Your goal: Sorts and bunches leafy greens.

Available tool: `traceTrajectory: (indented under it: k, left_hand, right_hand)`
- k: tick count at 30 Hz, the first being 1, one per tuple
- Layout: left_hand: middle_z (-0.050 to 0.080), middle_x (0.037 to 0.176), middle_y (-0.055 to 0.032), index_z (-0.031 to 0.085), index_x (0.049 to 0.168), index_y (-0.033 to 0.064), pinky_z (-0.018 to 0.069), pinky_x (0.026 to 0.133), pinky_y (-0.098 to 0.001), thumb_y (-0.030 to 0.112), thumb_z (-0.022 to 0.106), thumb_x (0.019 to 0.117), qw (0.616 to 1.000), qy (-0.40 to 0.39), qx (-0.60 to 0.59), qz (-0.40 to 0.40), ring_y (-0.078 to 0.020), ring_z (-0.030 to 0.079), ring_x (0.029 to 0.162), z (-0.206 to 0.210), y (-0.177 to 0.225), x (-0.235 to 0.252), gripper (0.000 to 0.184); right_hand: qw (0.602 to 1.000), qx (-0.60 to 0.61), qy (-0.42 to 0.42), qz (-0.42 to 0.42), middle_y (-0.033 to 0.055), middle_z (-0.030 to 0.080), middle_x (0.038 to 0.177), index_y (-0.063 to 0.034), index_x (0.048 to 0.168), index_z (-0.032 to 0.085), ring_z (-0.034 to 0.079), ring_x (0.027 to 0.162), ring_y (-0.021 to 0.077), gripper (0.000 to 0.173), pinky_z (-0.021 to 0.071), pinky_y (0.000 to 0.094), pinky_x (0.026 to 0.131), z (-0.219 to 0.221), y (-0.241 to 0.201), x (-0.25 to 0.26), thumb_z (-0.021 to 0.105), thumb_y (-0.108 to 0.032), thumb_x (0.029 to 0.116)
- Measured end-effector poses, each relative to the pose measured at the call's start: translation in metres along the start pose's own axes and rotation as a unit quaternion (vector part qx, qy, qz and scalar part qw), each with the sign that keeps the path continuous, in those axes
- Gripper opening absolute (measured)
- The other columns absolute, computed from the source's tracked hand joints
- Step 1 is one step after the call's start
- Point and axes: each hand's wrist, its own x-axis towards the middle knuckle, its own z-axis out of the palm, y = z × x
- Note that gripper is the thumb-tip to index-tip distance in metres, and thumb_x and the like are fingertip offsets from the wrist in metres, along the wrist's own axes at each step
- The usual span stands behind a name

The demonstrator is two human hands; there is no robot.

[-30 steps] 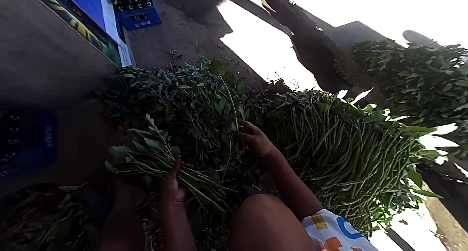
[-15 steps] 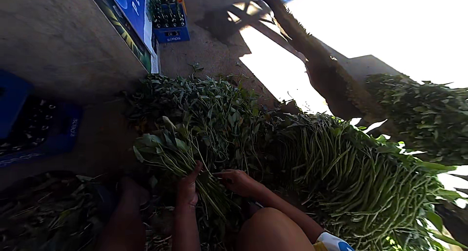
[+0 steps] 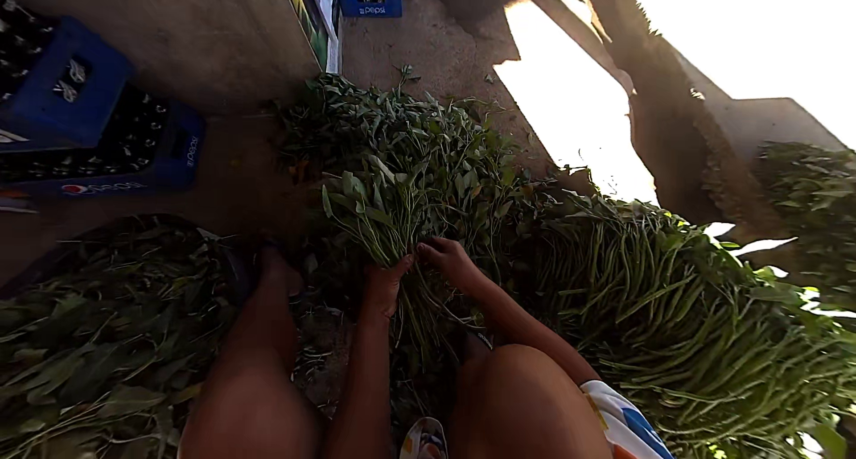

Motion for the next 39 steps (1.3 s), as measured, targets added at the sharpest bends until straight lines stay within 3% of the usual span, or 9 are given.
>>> traceTrajectory:
  k: [6, 8, 12, 19, 23, 26, 28, 31, 39]
  left_hand:
    - [0.071, 0.105, -0.0121, 0.058, 0.123, -0.0042, 0.059, 0.085, -0.0312, 0.001, 0.068, 0.0956, 0.998, 0.03, -0.064, -0.001, -0.0152, 0.07, 0.094, -0.01, -0.003, 0.012, 0.029]
    - [0.073, 0.1, -0.0122, 0.058, 0.121, -0.0034, 0.06, 0.081, -0.0328, 0.001, 0.064, 0.098, 0.995, 0.041, -0.094, 0.007, -0.0169, 0.071, 0.089, -0.02, 0.0, 0.018, 0.024]
    - [0.072, 0.101, -0.0122, 0.06, 0.12, -0.0026, 0.0606, 0.081, -0.0335, 0.002, 0.07, 0.0944, 0.994, 0.046, -0.094, -0.005, -0.0177, 0.071, 0.089, -0.021, 0.002, 0.019, 0.028]
    - [0.07, 0.097, -0.0126, 0.061, 0.119, -0.002, 0.0618, 0.075, -0.0343, 0.003, 0.072, 0.0929, 0.989, 0.105, -0.101, -0.002, -0.0184, 0.071, 0.082, -0.027, 0.006, 0.022, 0.029]
    - [0.071, 0.097, -0.0145, 0.06, 0.12, -0.0031, 0.0624, 0.074, -0.0359, 0.006, 0.071, 0.0945, 0.985, 0.142, -0.097, 0.005, -0.0204, 0.072, 0.082, -0.038, 0.016, 0.026, 0.029]
    - [0.072, 0.091, -0.015, 0.061, 0.118, -0.0044, 0.063, 0.071, -0.0347, 0.004, 0.071, 0.0943, 0.991, 0.11, -0.083, 0.006, -0.0213, 0.072, 0.077, -0.028, 0.009, 0.022, 0.027]
    - [0.072, 0.09, -0.015, 0.062, 0.118, -0.0045, 0.0624, 0.071, -0.034, 0.004, 0.072, 0.0938, 0.993, 0.092, -0.072, -0.004, -0.0208, 0.072, 0.076, -0.02, 0.005, 0.019, 0.027]
    - [0.072, 0.088, -0.0153, 0.061, 0.117, -0.0039, 0.0621, 0.068, -0.0342, 0.004, 0.072, 0.0935, 0.989, 0.117, -0.085, -0.004, -0.0213, 0.072, 0.073, -0.022, 0.009, 0.02, 0.027]
    - [0.069, 0.09, -0.0136, 0.06, 0.116, -0.0018, 0.0615, 0.067, -0.0343, 0.005, 0.066, 0.0978, 0.973, 0.187, -0.136, 0.005, -0.0203, 0.07, 0.073, -0.051, 0.015, 0.031, 0.021]
  right_hand:
    - [0.999, -0.027, 0.01, -0.028, 0.0056, 0.07, 0.094, 0.0025, 0.106, 0.07, 0.064, 0.084, 0.0048, 0.02, 0.053, 0.0255, 0.08, -0.004, 0.004, -0.006, 0.058, -0.013, 0.1028]
    - [0.994, -0.09, -0.007, -0.056, 0.0093, 0.068, 0.102, 0.0033, 0.105, 0.07, 0.063, 0.091, 0.0076, 0.022, 0.0529, 0.0268, 0.084, -0.008, 0.012, -0.011, 0.058, -0.014, 0.1007]
    - [0.973, -0.19, -0.054, -0.119, 0.018, 0.063, 0.129, 0.0008, 0.126, 0.066, 0.063, 0.116, 0.0219, 0.04, 0.0522, 0.038, 0.102, -0.001, 0.02, -0.011, 0.072, -0.024, 0.0951]
    - [0.961, -0.237, -0.061, -0.126, 0.0184, 0.068, 0.11, 0.0057, 0.104, 0.071, 0.065, 0.102, 0.022, 0.025, 0.0527, 0.0372, 0.093, -0.007, 0.021, -0.018, 0.06, -0.017, 0.1005]
    - [0.933, -0.357, -0.039, -0.022, 0.0158, 0.052, 0.15, -0.0135, 0.144, 0.058, 0.05, 0.137, 0.0335, 0.046, 0.0412, 0.0507, 0.114, -0.019, 0.023, -0.02, 0.056, -0.012, 0.0986]
    - [0.944, -0.318, -0.075, -0.042, 0.0161, 0.05, 0.151, -0.0151, 0.154, 0.046, 0.049, 0.139, 0.0325, 0.052, 0.0405, 0.0519, 0.115, -0.011, 0.023, -0.013, 0.055, -0.029, 0.1046]
    - [0.946, -0.302, -0.104, -0.063, 0.018, 0.058, 0.142, -0.0062, 0.145, 0.054, 0.052, 0.136, 0.0321, 0.051, 0.0379, 0.0522, 0.116, 0.001, 0.025, -0.009, 0.049, -0.039, 0.1073]
    - [0.932, -0.328, -0.118, -0.096, 0.024, 0.063, 0.119, 0.0062, 0.114, 0.061, 0.058, 0.123, 0.0355, 0.042, 0.0392, 0.0517, 0.109, 0.009, 0.036, -0.013, 0.037, -0.028, 0.1086]
    - [0.892, -0.389, -0.051, -0.223, 0.0205, 0.067, 0.091, 0.0027, 0.087, 0.063, 0.066, 0.098, 0.0353, 0.039, 0.045, 0.049, 0.096, -0.014, 0.077, -0.043, 0.041, -0.023, 0.105]
